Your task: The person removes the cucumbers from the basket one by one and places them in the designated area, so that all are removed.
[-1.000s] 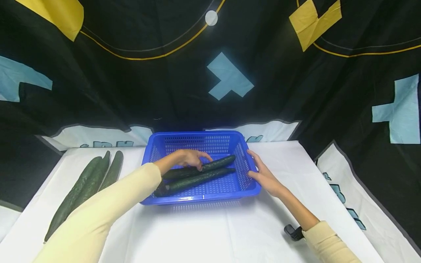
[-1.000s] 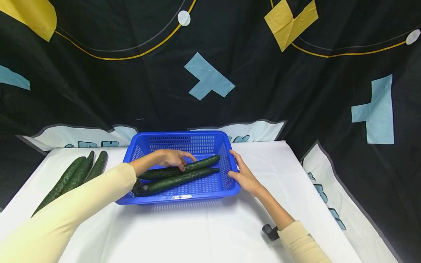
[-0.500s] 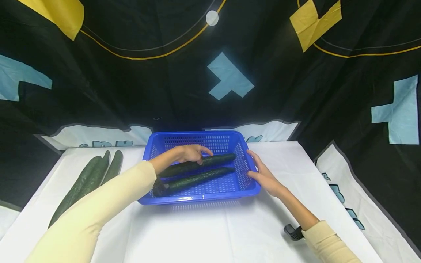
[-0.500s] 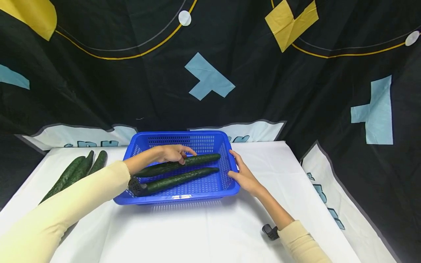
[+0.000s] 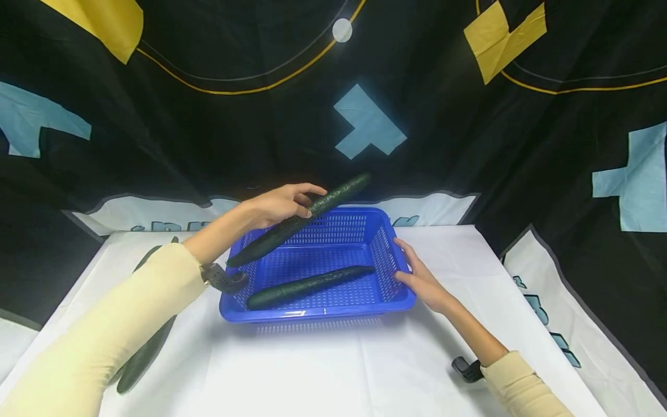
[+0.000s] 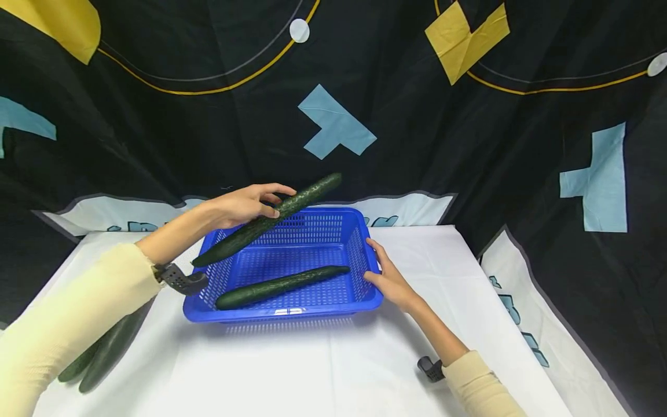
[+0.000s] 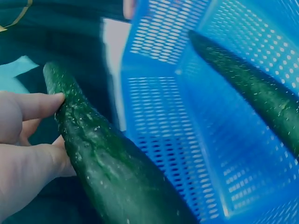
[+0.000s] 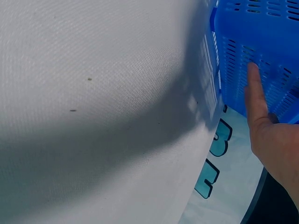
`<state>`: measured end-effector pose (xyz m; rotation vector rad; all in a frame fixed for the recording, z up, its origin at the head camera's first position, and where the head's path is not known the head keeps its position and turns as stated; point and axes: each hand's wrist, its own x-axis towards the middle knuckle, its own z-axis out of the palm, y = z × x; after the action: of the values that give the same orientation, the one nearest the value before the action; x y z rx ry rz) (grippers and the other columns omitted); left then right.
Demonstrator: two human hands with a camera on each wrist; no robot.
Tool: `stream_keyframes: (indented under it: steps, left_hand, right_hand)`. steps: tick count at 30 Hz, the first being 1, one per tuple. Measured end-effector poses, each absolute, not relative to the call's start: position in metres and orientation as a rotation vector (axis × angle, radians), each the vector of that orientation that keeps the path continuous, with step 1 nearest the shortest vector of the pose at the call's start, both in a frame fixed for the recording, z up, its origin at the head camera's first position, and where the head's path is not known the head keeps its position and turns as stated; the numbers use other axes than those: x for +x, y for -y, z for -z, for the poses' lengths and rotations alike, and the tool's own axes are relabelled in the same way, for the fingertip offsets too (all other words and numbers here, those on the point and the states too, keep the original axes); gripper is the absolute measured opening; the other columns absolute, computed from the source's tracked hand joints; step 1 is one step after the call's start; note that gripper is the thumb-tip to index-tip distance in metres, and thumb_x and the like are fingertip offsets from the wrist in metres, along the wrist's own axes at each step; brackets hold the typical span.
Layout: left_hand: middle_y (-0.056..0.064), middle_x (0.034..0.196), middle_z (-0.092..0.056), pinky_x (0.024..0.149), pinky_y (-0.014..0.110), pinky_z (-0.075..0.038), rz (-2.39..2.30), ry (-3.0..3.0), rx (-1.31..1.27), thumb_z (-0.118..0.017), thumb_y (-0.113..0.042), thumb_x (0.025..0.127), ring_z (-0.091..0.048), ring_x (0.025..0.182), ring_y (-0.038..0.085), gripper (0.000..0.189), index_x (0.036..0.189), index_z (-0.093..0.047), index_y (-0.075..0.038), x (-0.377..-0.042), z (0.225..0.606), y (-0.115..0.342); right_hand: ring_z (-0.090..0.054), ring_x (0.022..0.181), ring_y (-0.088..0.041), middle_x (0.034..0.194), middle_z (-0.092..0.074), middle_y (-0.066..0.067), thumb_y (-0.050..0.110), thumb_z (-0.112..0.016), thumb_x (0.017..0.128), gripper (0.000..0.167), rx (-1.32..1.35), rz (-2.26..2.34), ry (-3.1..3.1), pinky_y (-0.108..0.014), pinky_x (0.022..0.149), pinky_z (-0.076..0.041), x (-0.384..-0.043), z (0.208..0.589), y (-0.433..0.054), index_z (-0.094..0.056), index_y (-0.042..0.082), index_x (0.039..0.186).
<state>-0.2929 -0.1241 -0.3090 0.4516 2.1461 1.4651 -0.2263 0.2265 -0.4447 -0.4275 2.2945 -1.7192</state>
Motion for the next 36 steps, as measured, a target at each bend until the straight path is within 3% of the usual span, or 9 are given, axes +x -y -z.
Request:
stream_keyframes:
  steps: [4, 9, 13, 25, 27, 29, 32, 34, 36]
  left_hand:
    - [0.021, 0.138, -0.041, 0.094, 0.05, -0.052, -1.558, -2.195, 0.375, -0.05, 0.005, 0.098, -0.052, 0.118, 0.041, 0.059, 0.151, -0.039, -0.018, -0.283, 0.293, 0.147]
    - [0.023, 0.149, -0.029, 0.107, 0.064, -0.032, -1.531, -2.349, 0.301, -0.051, 0.003, 0.098, -0.032, 0.135, 0.044, 0.061, 0.154, -0.035, -0.018, -0.27, 0.281, 0.18]
    - [0.025, 0.156, -0.021, 0.108, 0.074, -0.016, -1.504, -2.424, 0.228, -0.052, -0.002, 0.1, -0.02, 0.142, 0.048, 0.064, 0.157, -0.029, -0.02, -0.26, 0.281, 0.207]
    - [0.028, 0.161, -0.001, 0.105, 0.078, -0.004, -1.52, -2.451, 0.043, -0.055, -0.009, 0.1, -0.002, 0.143, 0.055, 0.071, 0.16, -0.017, -0.015, -0.224, 0.309, 0.289]
    - [0.03, 0.161, 0.001, 0.105, 0.078, -0.006, -1.526, -2.434, 0.029, -0.054, -0.008, 0.101, -0.004, 0.142, 0.056, 0.071, 0.16, -0.015, -0.013, -0.218, 0.317, 0.303]
    - [0.032, 0.159, -0.002, 0.106, 0.072, -0.023, -1.531, -2.419, 0.034, -0.051, -0.009, 0.103, -0.015, 0.139, 0.056, 0.069, 0.16, -0.012, -0.012, -0.212, 0.325, 0.318]
    - [0.037, 0.155, -0.007, 0.095, 0.052, -0.047, -1.52, -2.418, 0.033, -0.05, -0.01, 0.104, -0.042, 0.125, 0.043, 0.068, 0.16, -0.01, -0.013, -0.203, 0.339, 0.34]
    - [0.038, 0.152, -0.013, 0.084, 0.038, -0.05, -1.515, -2.429, 0.031, -0.05, -0.013, 0.105, -0.053, 0.114, 0.028, 0.065, 0.16, -0.014, -0.017, -0.195, 0.349, 0.355]
    - [0.037, 0.149, -0.019, 0.081, 0.036, -0.051, -1.512, -2.444, 0.003, -0.051, -0.014, 0.105, -0.058, 0.104, 0.016, 0.064, 0.159, -0.017, -0.022, -0.188, 0.359, 0.37]
  right_hand:
    - [-0.014, 0.146, -0.045, 0.163, -0.008, -0.022, -0.003, -0.05, 0.093, 0.081, -0.413, 1.699, -2.312, -0.063, 0.112, -0.024, -0.225, 0.444, -0.226, -0.011, 0.016, 0.161]
    - [-0.011, 0.147, -0.045, 0.163, -0.008, -0.022, -0.002, -0.05, 0.093, 0.081, -0.401, 1.68, -2.328, -0.065, 0.113, -0.019, -0.225, 0.442, -0.226, -0.011, 0.016, 0.161]
    - [-0.01, 0.148, -0.045, 0.163, -0.008, -0.022, -0.002, -0.05, 0.093, 0.081, -0.399, 1.673, -2.335, -0.065, 0.113, -0.017, -0.225, 0.442, -0.226, -0.011, 0.016, 0.161]
    - [-0.011, 0.148, -0.045, 0.163, -0.009, -0.022, -0.002, -0.05, 0.093, 0.081, -0.396, 1.666, -2.338, -0.065, 0.113, -0.017, -0.225, 0.441, -0.227, -0.01, 0.015, 0.161]
    - [-0.01, 0.148, -0.044, 0.163, -0.008, -0.022, -0.003, -0.05, 0.093, 0.081, -0.398, 1.664, -2.343, -0.065, 0.113, -0.016, -0.226, 0.442, -0.227, -0.01, 0.015, 0.161]
    - [-0.009, 0.148, -0.044, 0.164, -0.008, -0.022, -0.003, -0.05, 0.093, 0.08, -0.406, 1.668, -2.342, -0.065, 0.113, -0.016, -0.226, 0.442, -0.227, -0.01, 0.014, 0.161]
    - [-0.009, 0.148, -0.044, 0.164, -0.007, -0.022, -0.003, -0.05, 0.092, 0.08, -0.415, 1.675, -2.338, -0.065, 0.113, -0.016, -0.227, 0.443, -0.226, -0.011, 0.014, 0.161]
    - [-0.009, 0.148, -0.044, 0.164, -0.007, -0.022, -0.003, -0.05, 0.092, 0.081, -0.415, 1.677, -2.337, -0.064, 0.113, -0.016, -0.227, 0.444, -0.226, -0.011, 0.014, 0.16]
    - [-0.009, 0.148, -0.044, 0.163, -0.007, -0.022, -0.003, -0.05, 0.092, 0.081, -0.409, 1.676, -2.337, -0.064, 0.113, -0.017, -0.227, 0.444, -0.226, -0.011, 0.014, 0.161]
